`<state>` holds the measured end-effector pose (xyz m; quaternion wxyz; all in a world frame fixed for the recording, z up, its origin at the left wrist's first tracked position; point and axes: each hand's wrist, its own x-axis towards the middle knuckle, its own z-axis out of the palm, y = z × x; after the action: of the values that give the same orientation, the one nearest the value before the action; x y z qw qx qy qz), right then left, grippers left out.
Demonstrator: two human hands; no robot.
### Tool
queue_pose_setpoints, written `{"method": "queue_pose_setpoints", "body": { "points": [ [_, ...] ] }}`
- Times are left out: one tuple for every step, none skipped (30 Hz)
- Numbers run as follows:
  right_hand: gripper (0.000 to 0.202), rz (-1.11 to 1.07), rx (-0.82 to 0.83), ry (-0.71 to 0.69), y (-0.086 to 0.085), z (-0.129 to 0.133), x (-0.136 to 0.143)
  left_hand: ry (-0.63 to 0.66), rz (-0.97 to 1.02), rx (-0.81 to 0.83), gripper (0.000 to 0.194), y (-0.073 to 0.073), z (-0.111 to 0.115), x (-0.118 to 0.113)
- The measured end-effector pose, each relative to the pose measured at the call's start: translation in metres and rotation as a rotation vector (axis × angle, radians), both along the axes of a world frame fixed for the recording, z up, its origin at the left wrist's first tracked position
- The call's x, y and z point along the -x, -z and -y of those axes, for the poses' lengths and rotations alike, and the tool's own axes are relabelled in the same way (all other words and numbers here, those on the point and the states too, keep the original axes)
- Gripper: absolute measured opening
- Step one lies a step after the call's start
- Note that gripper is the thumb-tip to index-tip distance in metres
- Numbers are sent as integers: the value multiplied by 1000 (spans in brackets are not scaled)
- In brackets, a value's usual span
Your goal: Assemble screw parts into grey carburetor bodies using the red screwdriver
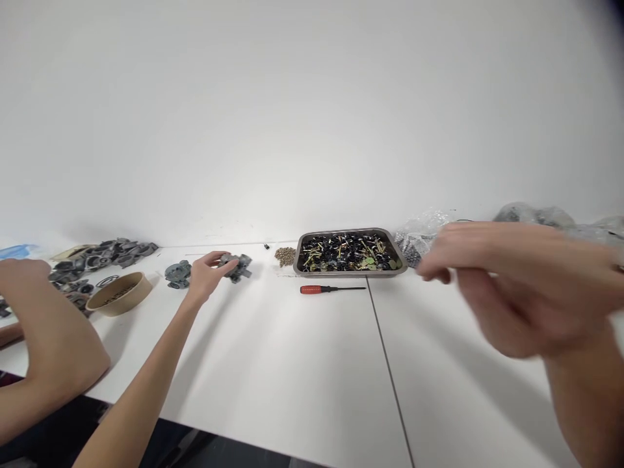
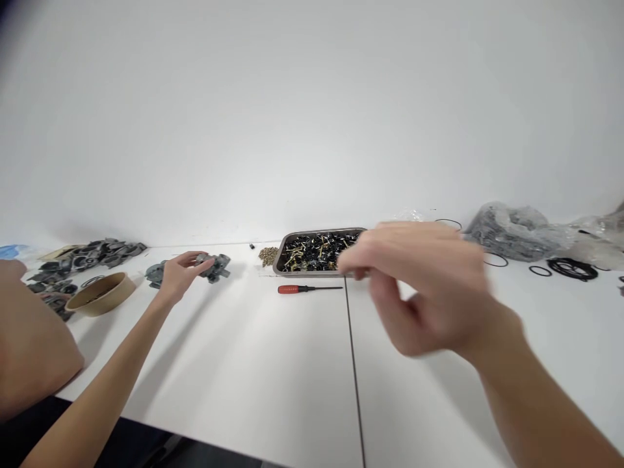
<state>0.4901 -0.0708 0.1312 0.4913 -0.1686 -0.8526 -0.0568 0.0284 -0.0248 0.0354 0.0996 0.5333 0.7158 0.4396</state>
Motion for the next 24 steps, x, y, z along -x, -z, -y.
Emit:
{"method": "queue_pose_setpoints", "body": {
  "points": [
    [26, 31, 10, -45, 2, -6, 12, 100, 84, -11, 56, -3, 1, -16],
    [26, 92, 70, -72, 6, -13, 23, 201, 163, -12, 57, -6, 2, -34],
    [25, 159, 169, -92, 12, -20, 32, 297, 231, -9, 59, -8, 3, -52],
    [24, 235, 291, -102, 18, -26, 40, 386, 297, -4, 59, -9, 4, -70],
    [25, 323, 417, -105, 25, -31, 46, 470, 365, 6, 57, -9, 6, -88],
    [30, 397, 531, -113, 31, -35, 51, 567, 468, 20, 53, -8, 6, -105],
    [38, 448, 625, -132, 37, -38, 55, 673, 639, 44, 47, -6, 7, -120],
    [47, 484, 698, -151, 42, -40, 57, 752, 781, 70, 42, -2, 7, -134],
    [52, 503, 746, -167, 45, -41, 59, 813, 894, 99, 39, 2, 7, -144],
    [52, 514, 769, -172, 48, -42, 60, 855, 975, 126, 37, 7, 6, -153],
    [48, 526, 776, -164, 49, -41, 61, 879, 1011, 151, 36, 12, 6, -160],
    [41, 539, 774, -147, 50, -41, 61, 898, 1028, 173, 37, 18, 5, -165],
    [36, 550, 769, -128, 50, -41, 61, 914, 1041, 191, 37, 24, 4, -168],
    [32, 558, 766, -114, 51, -41, 61, 928, 1061, 205, 38, 30, 4, -171],
    [31, 561, 768, -107, 51, -42, 61, 940, 1083, 215, 39, 35, 3, -172],
    [31, 561, 773, -107, 52, -43, 62, 949, 1102, 222, 40, 41, 3, -173],
    [31, 561, 775, -111, 53, -44, 63, 954, 1119, 228, 42, 46, 4, -173],
    [31, 563, 771, -120, 55, -46, 64, 956, 1133, 236, 44, 51, 4, -172],
    [31, 565, 762, -133, 58, -47, 66, 956, 1150, 246, 47, 54, 5, -171],
    [31, 567, 753, -150, 61, -48, 69, 963, 1158, 266, 52, 56, 5, -169],
    [31, 566, 743, -169, 64, -49, 71, 981, 1149, 291, 60, 57, 4, -166],
    [31, 565, 731, -184, 67, -49, 74, 1002, 1112, 305, 69, 57, 2, -162],
    [31, 564, 714, -190, 70, -49, 76, 1006, 1018, 294, 74, 56, 0, -157],
    [30, 565, 692, -183, 72, -47, 79, 980, 877, 261, 73, 56, -3, -152]
  ]
}}
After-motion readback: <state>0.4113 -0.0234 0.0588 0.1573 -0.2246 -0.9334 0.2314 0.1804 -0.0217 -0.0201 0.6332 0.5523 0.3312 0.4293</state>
